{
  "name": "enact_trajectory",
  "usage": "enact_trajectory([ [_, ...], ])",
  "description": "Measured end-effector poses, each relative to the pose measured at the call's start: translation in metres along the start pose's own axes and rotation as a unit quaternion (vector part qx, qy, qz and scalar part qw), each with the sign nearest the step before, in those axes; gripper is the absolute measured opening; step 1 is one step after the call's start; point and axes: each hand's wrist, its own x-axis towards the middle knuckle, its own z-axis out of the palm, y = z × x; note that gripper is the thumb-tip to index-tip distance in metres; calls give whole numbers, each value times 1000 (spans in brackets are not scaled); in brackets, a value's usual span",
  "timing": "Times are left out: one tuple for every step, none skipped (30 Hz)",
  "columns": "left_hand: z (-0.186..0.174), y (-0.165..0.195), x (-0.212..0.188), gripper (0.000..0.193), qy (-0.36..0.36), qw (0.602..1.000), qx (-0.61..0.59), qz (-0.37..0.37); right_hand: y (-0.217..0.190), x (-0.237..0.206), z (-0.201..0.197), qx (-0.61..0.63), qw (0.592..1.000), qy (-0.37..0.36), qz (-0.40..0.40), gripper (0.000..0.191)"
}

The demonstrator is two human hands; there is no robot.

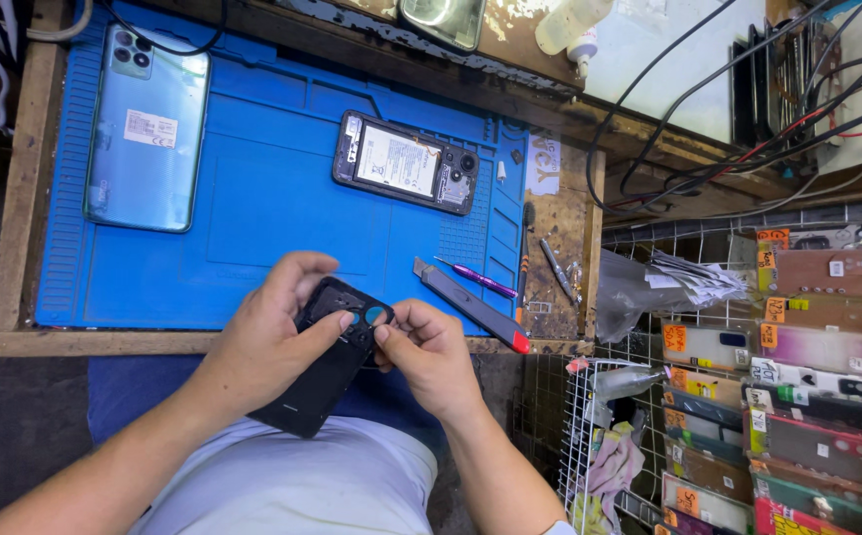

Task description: The person prepares a mobile phone case by using a tool to clear debris and scraping away adhesive residue from the inner surface.

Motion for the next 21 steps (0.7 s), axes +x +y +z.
enact_trajectory([
  [2, -1, -3, 37, 35, 993, 91, 59, 0, -1, -1, 5, 1000, -1, -8, 9],
  [5, -1, -7, 37, 69, 974, 181, 116, 0, -2, -2, 11, 1000, -1, -15, 10],
  [9, -1, -11, 37, 100, 942, 270, 171, 0, -3, -2, 17, 1000, -1, -23, 11],
  [12, 0, -15, 34, 114, 908, 338, 221, 0, -5, -2, 18, 1000, 7, -21, 12],
  [15, 1, -19, 30, 127, 865, 402, 271, 1, -7, -2, 19, 1000, 14, -21, 12],
  [17, 3, -23, 27, 137, 816, 463, 318, 1, -10, -1, 20, 999, 23, -20, 13],
  [20, 5, -25, 28, 129, 814, 465, 324, 2, -13, 1, 25, 998, 32, -41, 13],
  [22, 8, -27, 30, 123, 811, 467, 330, 3, -16, 3, 30, 997, 39, -63, 13],
  [24, 11, -28, 31, 118, 808, 469, 335, 3, -18, 5, 34, 995, 44, -83, 14],
  [26, 14, -29, 32, 106, 812, 468, 333, 3, -20, 7, 41, 994, 53, -89, 13],
  [28, 16, -29, 32, 96, 815, 466, 332, 3, -22, 10, 47, 992, 62, -96, 13],
  [29, 19, -29, 33, 84, 818, 463, 331, 4, -24, 12, 54, 991, 72, -104, 13],
  [30, 22, -29, 32, 83, 820, 460, 329, 5, -27, 16, 56, 989, 76, -117, 12],
  [31, 24, -29, 32, 82, 823, 456, 327, 7, -28, 20, 59, 986, 81, -130, 12],
  [33, 26, -28, 32, 80, 827, 452, 325, 8, -29, 23, 61, 984, 86, -143, 11],
  [35, 28, -29, 31, 78, 826, 452, 326, 9, -30, 25, 73, 982, 90, -148, 11],
  [36, 30, -30, 30, 76, 826, 452, 327, 10, -32, 28, 85, 980, 94, -152, 12],
  [38, 31, -31, 29, 75, 826, 452, 328, 10, -33, 29, 96, 978, 96, -156, 12],
  [39, 32, -31, 27, 75, 829, 452, 322, 10, -34, 30, 73, 977, 95, -174, 12],
  [40, 34, -31, 25, 74, 831, 452, 316, 10, -36, 31, 50, 975, 95, -193, 12],
  [41, 35, -32, 24, 73, 833, 452, 310, 9, -38, 32, 27, 972, 95, -211, 11],
])
